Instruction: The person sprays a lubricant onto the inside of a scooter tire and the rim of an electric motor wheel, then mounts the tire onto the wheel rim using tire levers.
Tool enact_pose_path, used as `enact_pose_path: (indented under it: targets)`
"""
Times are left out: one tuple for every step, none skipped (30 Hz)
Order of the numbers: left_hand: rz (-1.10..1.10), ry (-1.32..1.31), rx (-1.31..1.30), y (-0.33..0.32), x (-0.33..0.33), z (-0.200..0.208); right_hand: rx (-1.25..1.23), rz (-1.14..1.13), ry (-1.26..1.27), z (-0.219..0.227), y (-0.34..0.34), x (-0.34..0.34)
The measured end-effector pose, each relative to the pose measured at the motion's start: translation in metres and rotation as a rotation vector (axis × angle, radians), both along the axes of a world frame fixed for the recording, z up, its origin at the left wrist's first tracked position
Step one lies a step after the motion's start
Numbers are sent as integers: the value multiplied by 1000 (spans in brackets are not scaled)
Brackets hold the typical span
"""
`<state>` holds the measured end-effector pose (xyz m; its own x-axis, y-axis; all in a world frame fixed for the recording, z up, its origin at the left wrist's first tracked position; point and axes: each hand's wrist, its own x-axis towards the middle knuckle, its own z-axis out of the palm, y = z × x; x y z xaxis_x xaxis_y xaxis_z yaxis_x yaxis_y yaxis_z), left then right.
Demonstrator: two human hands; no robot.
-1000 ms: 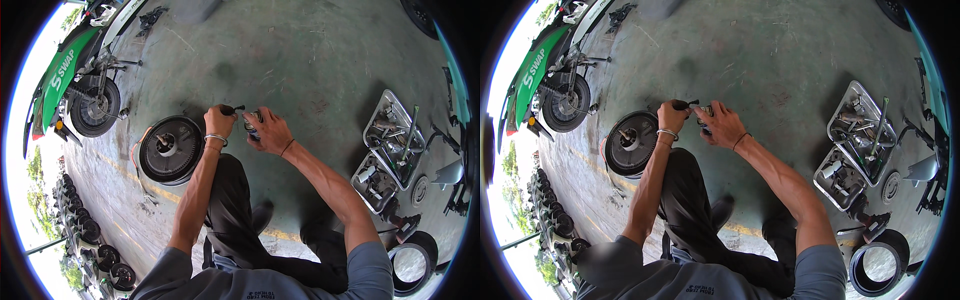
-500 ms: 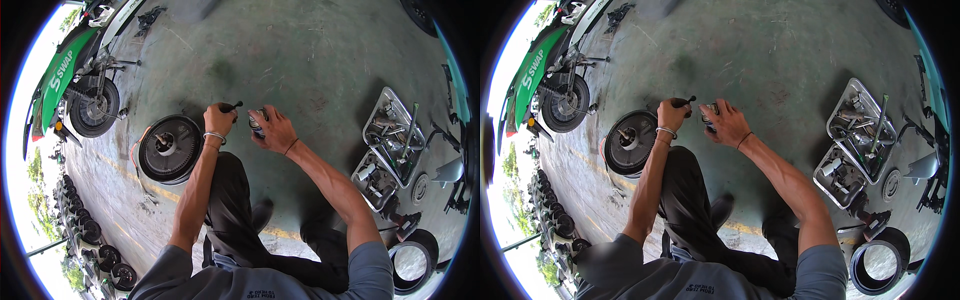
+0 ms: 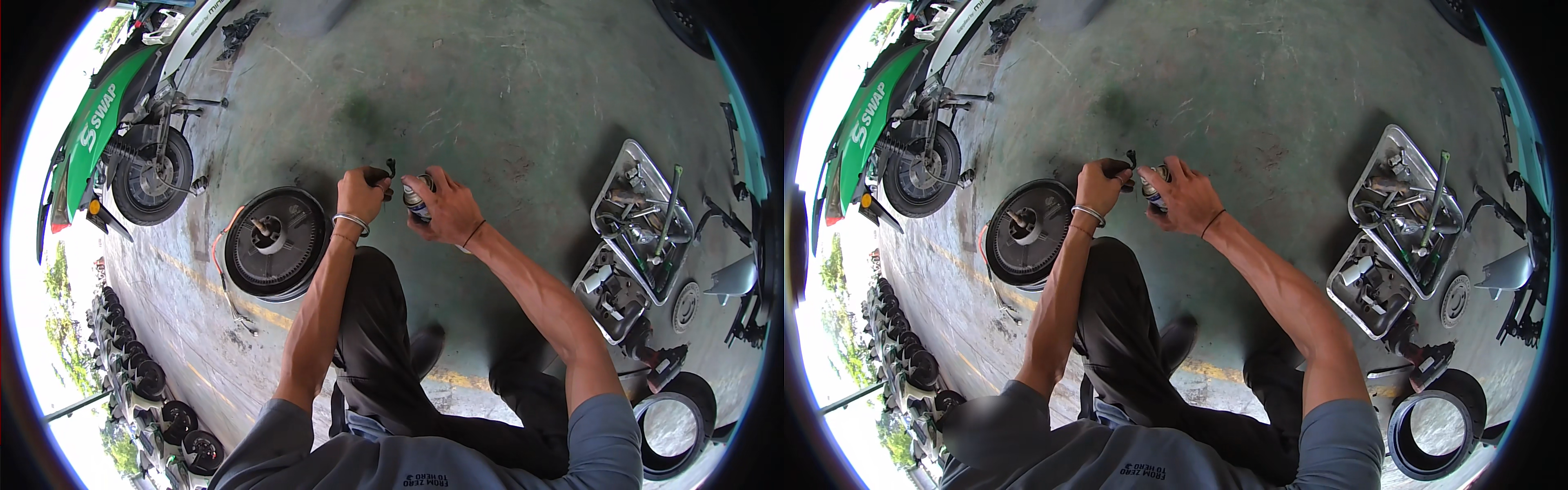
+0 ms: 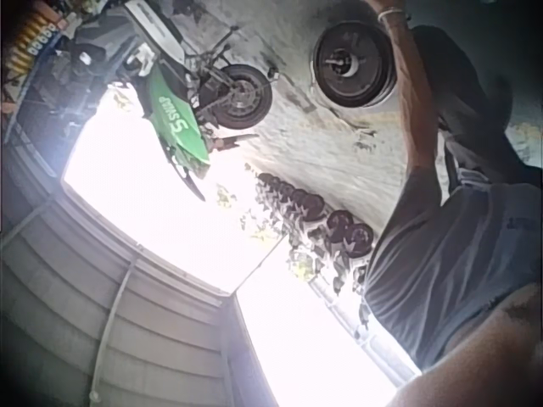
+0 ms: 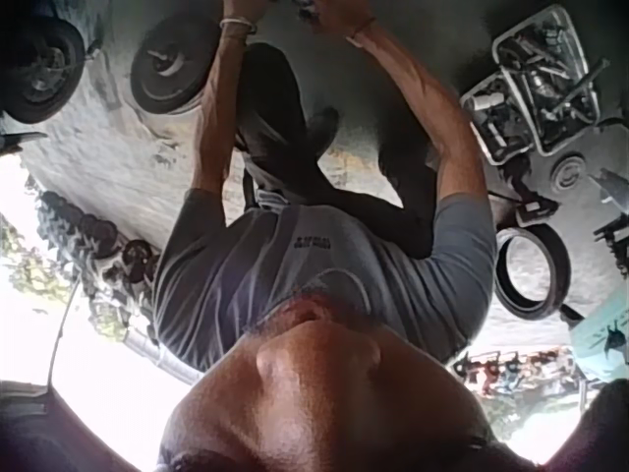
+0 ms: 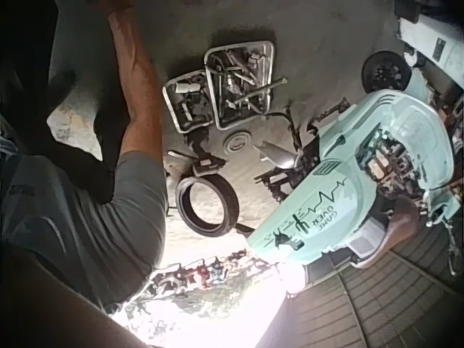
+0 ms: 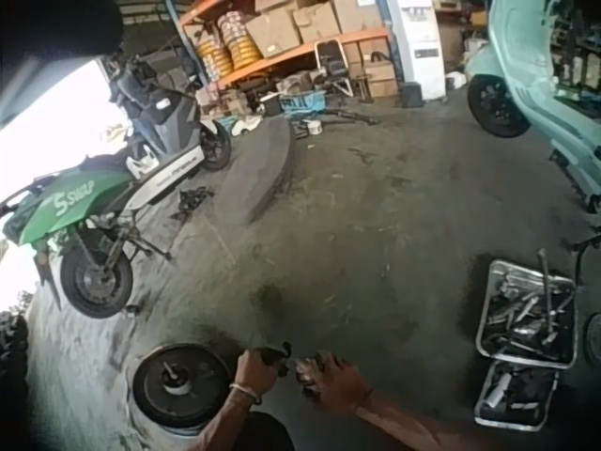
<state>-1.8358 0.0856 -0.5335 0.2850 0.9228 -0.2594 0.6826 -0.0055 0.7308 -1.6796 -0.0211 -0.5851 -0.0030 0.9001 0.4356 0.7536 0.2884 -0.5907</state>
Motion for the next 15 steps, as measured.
enact_pose_path:
  targets:
    - [-15, 7, 2, 1, -2, -2, 1, 1, 1, 0, 1, -1]
    - [-14, 8, 4, 1, -3, -4, 6, 6, -5, 0, 1, -2]
    - [-20, -5, -17, 0, -2, -3, 8, 7, -12, -1, 1, -2]
    - [-26, -18, -37, 0, -1, -3, 6, 6, -13, -1, 1, -1]
    - [-28, -19, -39, -1, 0, -2, -35, 8, -19, -2, 1, -1]
    - [-34, -5, -36, -1, 0, -1, -74, 12, -24, -3, 1, -1]
    - [-41, 9, -34, -1, 0, 0, -76, 13, -23, -3, 1, 0]
    - [-40, 9, -35, -1, 0, 1, -69, 5, -23, -4, 1, 0]
    - [-58, 24, -45, -1, 0, 3, -63, -3, -23, -4, 0, 1]
    - [-77, 40, -55, -1, 1, 5, -65, -4, -23, -5, 0, 1]
    - [-79, 40, -57, -1, 3, 6, -60, 9, -33, -7, -1, 1]
    - [-84, 53, -45, -3, 6, 11, -54, 21, -43, -7, -1, 2]
    - [-91, 66, -32, -4, 8, 13, -57, 19, -43, -8, -2, 2]
    - [-94, 65, -35, -4, 9, 11, -38, 1, -19, -8, -4, 2]
    - [-99, 57, -31, -3, 8, 9, -17, -16, 5, -7, -3, 2]
